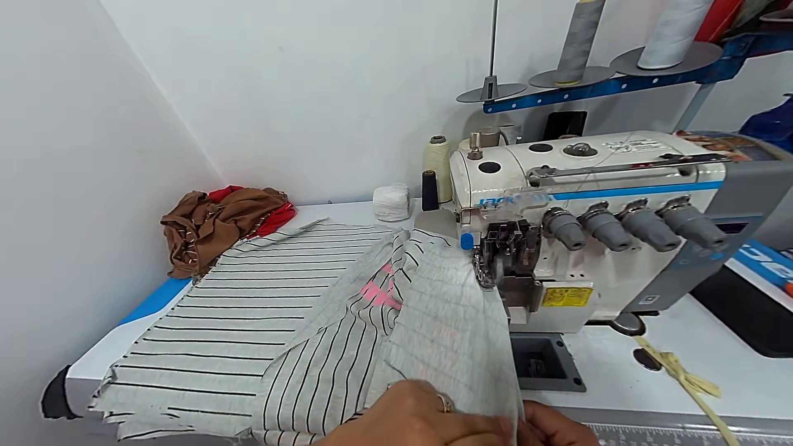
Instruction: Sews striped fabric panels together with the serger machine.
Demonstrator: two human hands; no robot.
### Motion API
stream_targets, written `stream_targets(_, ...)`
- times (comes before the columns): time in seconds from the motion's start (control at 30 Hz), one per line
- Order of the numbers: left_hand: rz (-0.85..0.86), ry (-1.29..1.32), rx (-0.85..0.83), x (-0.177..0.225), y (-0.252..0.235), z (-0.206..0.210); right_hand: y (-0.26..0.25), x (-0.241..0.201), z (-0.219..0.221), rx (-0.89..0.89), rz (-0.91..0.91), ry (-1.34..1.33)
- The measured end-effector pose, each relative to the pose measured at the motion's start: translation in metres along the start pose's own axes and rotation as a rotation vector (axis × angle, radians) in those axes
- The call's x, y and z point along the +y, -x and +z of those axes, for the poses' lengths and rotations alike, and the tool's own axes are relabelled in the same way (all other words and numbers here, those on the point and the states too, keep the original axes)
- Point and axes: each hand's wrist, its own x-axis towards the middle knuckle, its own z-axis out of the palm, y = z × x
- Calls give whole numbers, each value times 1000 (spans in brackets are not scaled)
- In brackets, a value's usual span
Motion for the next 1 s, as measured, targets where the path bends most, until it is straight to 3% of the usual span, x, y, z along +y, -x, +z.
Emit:
stream_targets(0.4,-162,-372,123,-24,-31,18,-37,-15,9,121,-80,6)
stream_targets(0.5,-187,-348,155,-29,-35,14,-38,-18,9,115,-66,28)
stream_targets(0.63,-264,-122,250,-39,-33,0,-32,-16,5,68,-39,44)
stream_targets(0.73,-211,-28,209,-43,-33,-12,-27,-14,3,53,-22,58)
stream_targets(0.83,-123,-67,108,-42,-34,-14,-26,-13,3,52,-21,57)
stream_targets(1.0,-200,-198,181,-24,-42,4,-26,-13,4,53,-32,46)
